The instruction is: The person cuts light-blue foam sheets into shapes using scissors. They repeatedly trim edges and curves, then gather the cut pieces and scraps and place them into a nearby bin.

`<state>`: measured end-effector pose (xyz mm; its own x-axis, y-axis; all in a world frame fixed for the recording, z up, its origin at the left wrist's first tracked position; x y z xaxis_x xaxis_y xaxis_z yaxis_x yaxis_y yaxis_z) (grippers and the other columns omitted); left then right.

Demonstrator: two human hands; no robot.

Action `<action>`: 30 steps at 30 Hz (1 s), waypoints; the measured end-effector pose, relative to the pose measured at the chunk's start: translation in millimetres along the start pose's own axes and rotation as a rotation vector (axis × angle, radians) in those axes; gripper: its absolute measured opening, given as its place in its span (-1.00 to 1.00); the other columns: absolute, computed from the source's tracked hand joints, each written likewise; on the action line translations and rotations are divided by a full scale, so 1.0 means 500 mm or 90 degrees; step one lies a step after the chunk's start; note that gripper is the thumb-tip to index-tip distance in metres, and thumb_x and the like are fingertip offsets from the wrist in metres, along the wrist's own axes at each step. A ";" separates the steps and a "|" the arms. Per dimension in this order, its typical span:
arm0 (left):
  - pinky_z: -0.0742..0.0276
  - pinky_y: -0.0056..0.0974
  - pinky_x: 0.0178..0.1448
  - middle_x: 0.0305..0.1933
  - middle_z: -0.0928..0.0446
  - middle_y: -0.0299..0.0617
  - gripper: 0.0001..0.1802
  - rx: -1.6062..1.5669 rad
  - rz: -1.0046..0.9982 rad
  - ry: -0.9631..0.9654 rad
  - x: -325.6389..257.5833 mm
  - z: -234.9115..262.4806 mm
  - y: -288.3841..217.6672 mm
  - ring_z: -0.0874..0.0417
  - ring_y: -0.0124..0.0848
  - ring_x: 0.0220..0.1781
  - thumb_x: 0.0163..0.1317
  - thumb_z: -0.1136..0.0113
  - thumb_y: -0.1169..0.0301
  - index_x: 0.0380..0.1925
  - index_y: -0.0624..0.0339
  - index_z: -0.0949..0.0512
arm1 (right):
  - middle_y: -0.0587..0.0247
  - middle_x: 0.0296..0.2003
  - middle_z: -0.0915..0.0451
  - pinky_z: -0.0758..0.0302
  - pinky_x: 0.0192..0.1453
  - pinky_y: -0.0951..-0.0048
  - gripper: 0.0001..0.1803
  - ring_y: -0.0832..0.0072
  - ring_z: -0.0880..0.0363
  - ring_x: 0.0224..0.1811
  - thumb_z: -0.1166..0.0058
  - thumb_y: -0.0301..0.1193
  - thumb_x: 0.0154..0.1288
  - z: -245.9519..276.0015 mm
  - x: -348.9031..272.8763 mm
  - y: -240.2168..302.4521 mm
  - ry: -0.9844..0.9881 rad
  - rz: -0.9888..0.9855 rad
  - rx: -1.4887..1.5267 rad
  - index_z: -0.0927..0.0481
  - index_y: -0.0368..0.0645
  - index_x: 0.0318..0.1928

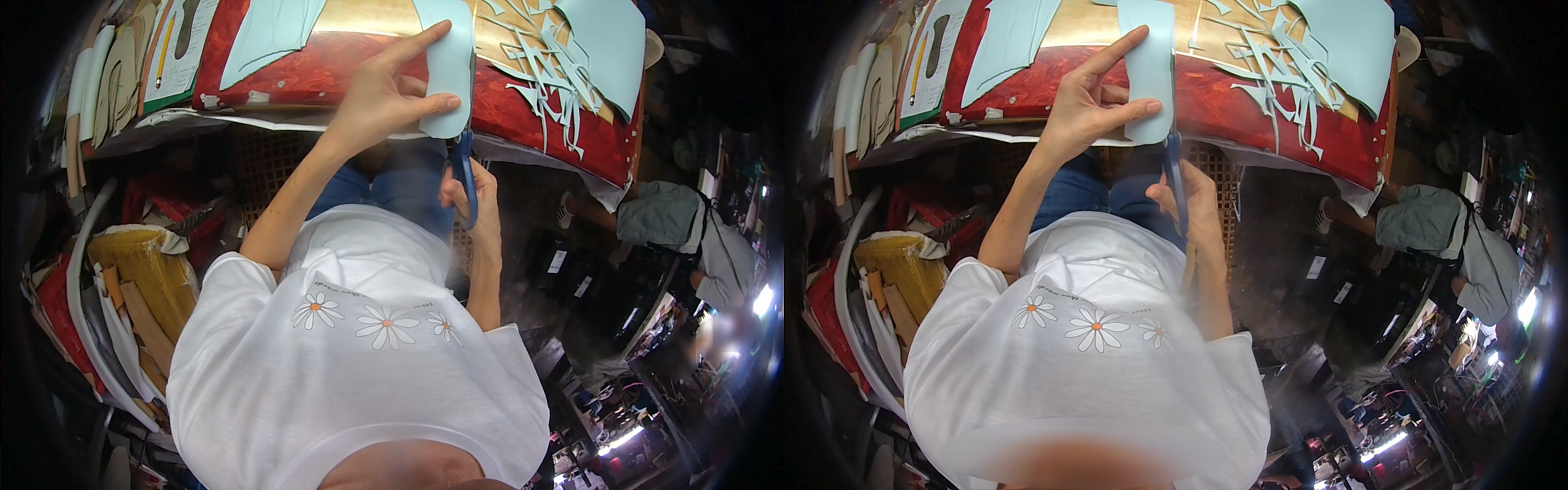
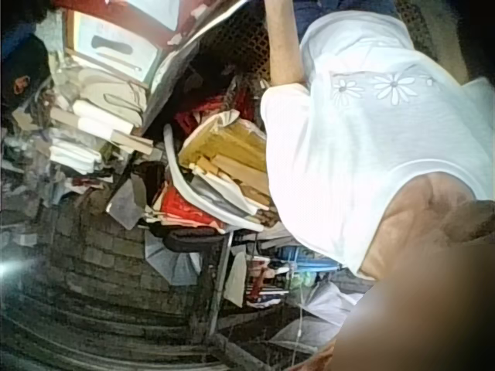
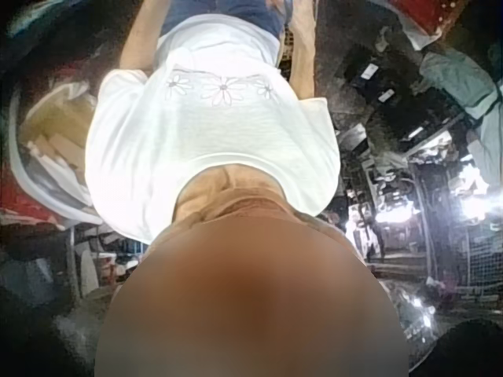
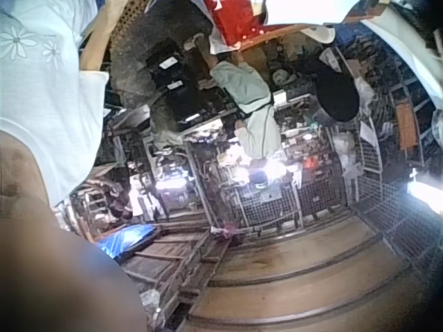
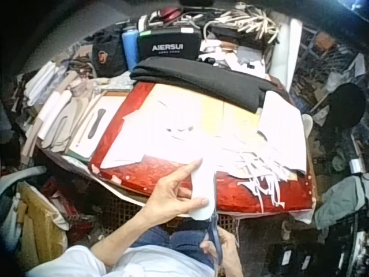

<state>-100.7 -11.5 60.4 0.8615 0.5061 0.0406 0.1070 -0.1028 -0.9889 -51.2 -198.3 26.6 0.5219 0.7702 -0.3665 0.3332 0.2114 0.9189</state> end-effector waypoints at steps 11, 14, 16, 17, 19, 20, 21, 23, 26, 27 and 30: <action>-0.57 -0.43 -0.09 -0.18 -0.62 -0.19 -0.44 0.074 -0.109 -0.013 0.055 0.044 0.000 -0.67 -0.49 -0.23 0.10 -0.28 0.51 0.15 0.07 -0.42 | 0.50 -0.64 -0.39 -0.21 -0.57 0.69 -0.61 0.74 -0.33 -0.63 -0.38 -0.18 -0.01 -0.006 0.007 -0.007 -0.012 0.019 0.000 -0.44 -0.14 -0.46; -0.57 -0.39 -0.10 -0.10 -0.60 -0.18 -0.44 0.093 -0.056 -0.001 0.045 0.035 0.001 -0.68 -0.40 -0.18 0.05 -0.33 0.47 0.12 0.04 -0.46 | 0.47 -0.62 -0.40 -0.25 -0.54 0.67 -0.54 0.71 -0.35 -0.62 -0.38 -0.09 -0.04 -0.005 0.018 0.000 -0.017 0.042 -0.010 -0.45 -0.16 -0.44; -0.56 -0.41 -0.12 -0.08 -0.59 -0.17 -0.41 0.068 -0.051 -0.006 0.038 0.027 0.002 -0.67 -0.42 -0.19 0.04 -0.34 0.47 0.14 0.06 -0.44 | 0.45 -0.61 -0.40 -0.28 -0.52 0.65 -0.49 0.69 -0.36 -0.61 -0.37 -0.03 -0.06 -0.006 0.024 0.006 -0.021 0.056 -0.003 -0.45 -0.18 -0.42; -0.56 -0.41 -0.12 -0.07 -0.58 -0.17 -0.40 0.057 -0.055 -0.007 0.035 0.023 0.002 -0.67 -0.43 -0.20 0.03 -0.34 0.48 0.15 0.07 -0.42 | 0.45 -0.60 -0.41 -0.28 -0.52 0.65 -0.48 0.69 -0.36 -0.60 -0.37 -0.02 -0.07 -0.007 0.027 0.009 -0.024 0.065 -0.002 -0.46 -0.19 -0.41; -0.55 -0.42 -0.12 -0.07 -0.58 -0.17 -0.38 0.015 -0.031 -0.009 0.028 0.014 0.006 -0.67 -0.45 -0.21 0.03 -0.34 0.49 0.16 0.10 -0.40 | 0.43 -0.59 -0.41 -0.29 -0.52 0.64 -0.46 0.69 -0.37 -0.60 -0.37 0.01 -0.08 -0.010 0.031 0.013 -0.030 0.082 -0.001 -0.46 -0.20 -0.39; -0.55 -0.43 -0.13 -0.07 -0.58 -0.18 -0.37 -0.006 -0.020 -0.009 0.027 0.012 0.008 -0.67 -0.46 -0.21 0.03 -0.34 0.49 0.17 0.11 -0.39 | 0.43 -0.59 -0.41 -0.29 -0.52 0.64 -0.46 0.68 -0.37 -0.60 -0.37 0.00 -0.07 -0.012 0.032 0.013 -0.033 0.081 0.005 -0.46 -0.20 -0.39; -0.55 -0.43 -0.12 -0.07 -0.58 -0.17 -0.37 -0.015 -0.022 -0.013 0.026 0.011 0.009 -0.67 -0.45 -0.21 0.03 -0.34 0.50 0.17 0.13 -0.39 | 0.43 -0.59 -0.41 -0.29 -0.52 0.64 -0.47 0.68 -0.37 -0.60 -0.37 0.00 -0.06 -0.014 0.033 0.013 -0.035 0.081 0.011 -0.46 -0.20 -0.40; -0.54 -0.43 -0.12 -0.07 -0.57 -0.16 -0.37 -0.034 -0.026 -0.019 0.028 0.007 0.009 -0.67 -0.45 -0.21 0.03 -0.34 0.51 0.17 0.16 -0.38 | 0.43 -0.60 -0.41 -0.29 -0.52 0.63 -0.48 0.68 -0.36 -0.61 -0.36 -0.02 -0.05 -0.014 0.035 0.013 -0.049 0.072 0.014 -0.46 -0.20 -0.40; -0.54 -0.43 -0.10 -0.08 -0.57 -0.13 -0.36 -0.057 -0.019 -0.022 0.033 0.002 0.008 -0.67 -0.44 -0.20 0.03 -0.34 0.51 0.17 0.17 -0.38 | 0.42 -0.62 -0.40 -0.30 -0.50 0.64 -0.51 0.69 -0.36 -0.62 -0.30 -0.03 0.03 -0.012 0.040 0.014 -0.063 0.059 -0.020 -0.46 -0.21 -0.39; -0.53 -0.42 -0.10 -0.11 -0.59 -0.12 -0.36 -0.049 -0.019 -0.027 0.037 0.001 0.007 -0.67 -0.44 -0.19 0.03 -0.34 0.50 0.17 0.17 -0.38 | 0.41 -0.63 -0.40 -0.31 -0.48 0.64 -0.51 0.69 -0.35 -0.61 -0.26 -0.02 0.08 -0.011 0.042 0.016 -0.058 0.064 -0.047 -0.46 -0.23 -0.36; -0.53 -0.41 -0.08 -0.20 -0.62 -0.13 -0.36 -0.025 -0.026 -0.034 0.054 -0.006 0.006 -0.66 -0.43 -0.18 0.02 -0.35 0.49 0.16 0.16 -0.39 | 0.40 -0.64 -0.40 -0.32 -0.47 0.64 -0.55 0.68 -0.36 -0.61 -0.20 -0.06 0.16 -0.007 0.052 0.023 -0.063 0.062 -0.054 -0.46 -0.23 -0.36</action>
<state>-75.6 -0.9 59.0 0.8282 0.5558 0.0715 0.1611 -0.1141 -0.9803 -36.6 -173.9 28.0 0.6248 0.7274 -0.2839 0.2122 0.1917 0.9582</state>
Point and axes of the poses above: each hand's wrist, its own x-axis towards the middle knuckle, its own z-axis out of the back of the hand, y = z × x, the point moved 3 cm from there along x, towards the middle knuckle
